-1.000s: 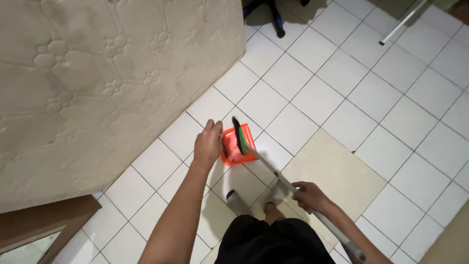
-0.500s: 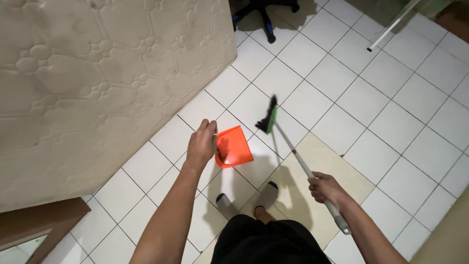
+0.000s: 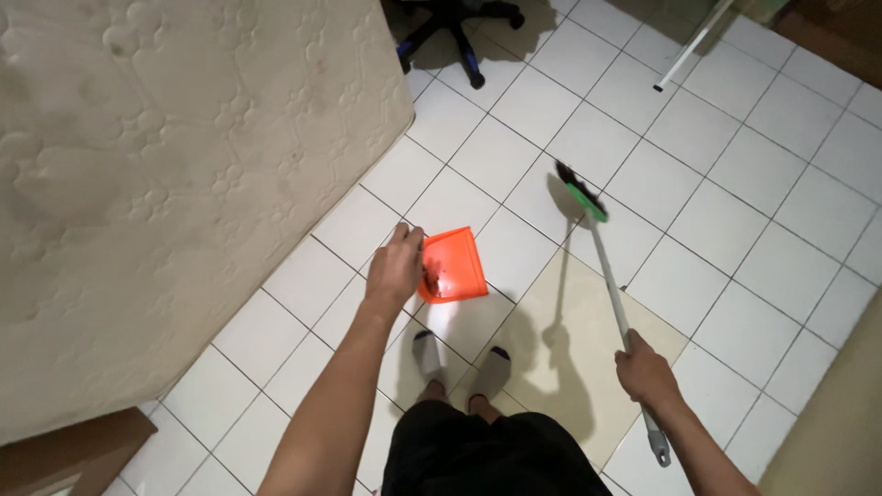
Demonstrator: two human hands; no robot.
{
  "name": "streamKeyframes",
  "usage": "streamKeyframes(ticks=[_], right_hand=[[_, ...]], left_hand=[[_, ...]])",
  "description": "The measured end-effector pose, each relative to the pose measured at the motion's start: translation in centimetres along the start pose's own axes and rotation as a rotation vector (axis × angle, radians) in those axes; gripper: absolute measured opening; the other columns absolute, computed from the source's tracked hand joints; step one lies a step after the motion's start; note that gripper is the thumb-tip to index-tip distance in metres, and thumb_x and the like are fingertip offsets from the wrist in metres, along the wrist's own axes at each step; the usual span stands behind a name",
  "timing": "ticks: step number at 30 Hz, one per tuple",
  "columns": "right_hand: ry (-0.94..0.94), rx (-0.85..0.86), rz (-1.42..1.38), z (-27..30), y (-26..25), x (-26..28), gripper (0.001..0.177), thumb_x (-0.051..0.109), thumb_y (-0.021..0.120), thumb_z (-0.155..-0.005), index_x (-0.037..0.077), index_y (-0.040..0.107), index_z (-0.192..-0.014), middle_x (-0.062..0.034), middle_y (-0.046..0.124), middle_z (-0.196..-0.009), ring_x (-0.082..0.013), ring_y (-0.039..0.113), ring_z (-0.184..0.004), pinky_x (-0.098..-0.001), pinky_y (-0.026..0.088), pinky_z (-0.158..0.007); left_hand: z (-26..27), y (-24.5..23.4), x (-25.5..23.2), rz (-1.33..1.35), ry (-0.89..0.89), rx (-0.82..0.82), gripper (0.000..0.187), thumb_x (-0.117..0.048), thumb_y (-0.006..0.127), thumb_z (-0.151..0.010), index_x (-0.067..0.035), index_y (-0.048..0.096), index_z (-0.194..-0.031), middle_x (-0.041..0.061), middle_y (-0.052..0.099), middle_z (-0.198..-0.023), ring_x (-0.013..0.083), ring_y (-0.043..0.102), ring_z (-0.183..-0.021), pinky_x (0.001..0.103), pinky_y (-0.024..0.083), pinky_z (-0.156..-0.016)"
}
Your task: The person sweeps the tiled floor using a broom and a dustpan, repeatedly gathering debris into the dustpan and moving the items across the floor.
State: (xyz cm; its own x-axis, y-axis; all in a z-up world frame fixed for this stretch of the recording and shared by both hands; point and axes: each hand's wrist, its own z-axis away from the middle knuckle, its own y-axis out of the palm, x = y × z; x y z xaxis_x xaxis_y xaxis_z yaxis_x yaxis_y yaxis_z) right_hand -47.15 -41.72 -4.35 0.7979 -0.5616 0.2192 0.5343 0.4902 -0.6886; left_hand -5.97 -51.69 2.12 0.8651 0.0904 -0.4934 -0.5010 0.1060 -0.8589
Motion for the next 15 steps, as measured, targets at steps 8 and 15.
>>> streamKeyframes(ticks=[8,15], right_hand=[[-0.035,-0.005,0.057,-5.3,6.1,-1.6,0.045,0.017,0.048,-0.095,0.001,0.051,-0.138,-0.0265,0.069,-0.116,-0.0352,0.076,-0.075,-0.0459,0.062,-0.078],[-0.018,0.227,-0.135,-3.8,11.4,5.3,0.04,0.014,0.051,-0.096,-0.004,0.055,-0.132,-0.022,0.071,-0.105,-0.0304,0.075,-0.071,-0.0423,0.062,-0.064]], left_hand=[[-3.9,1.5,-1.2,-0.044,0.028,0.12,0.015,0.004,0.059,-0.087,-0.005,0.055,-0.099,0.013,0.058,-0.11,0.0405,0.068,-0.083,0.052,0.057,-0.072],[-6.9,1.3,-0.6,0.006,0.127,0.075,0.003,-0.002,0.055,-0.094,-0.003,0.055,-0.097,0.016,0.059,-0.105,0.0427,0.066,-0.075,0.052,0.057,-0.067]])
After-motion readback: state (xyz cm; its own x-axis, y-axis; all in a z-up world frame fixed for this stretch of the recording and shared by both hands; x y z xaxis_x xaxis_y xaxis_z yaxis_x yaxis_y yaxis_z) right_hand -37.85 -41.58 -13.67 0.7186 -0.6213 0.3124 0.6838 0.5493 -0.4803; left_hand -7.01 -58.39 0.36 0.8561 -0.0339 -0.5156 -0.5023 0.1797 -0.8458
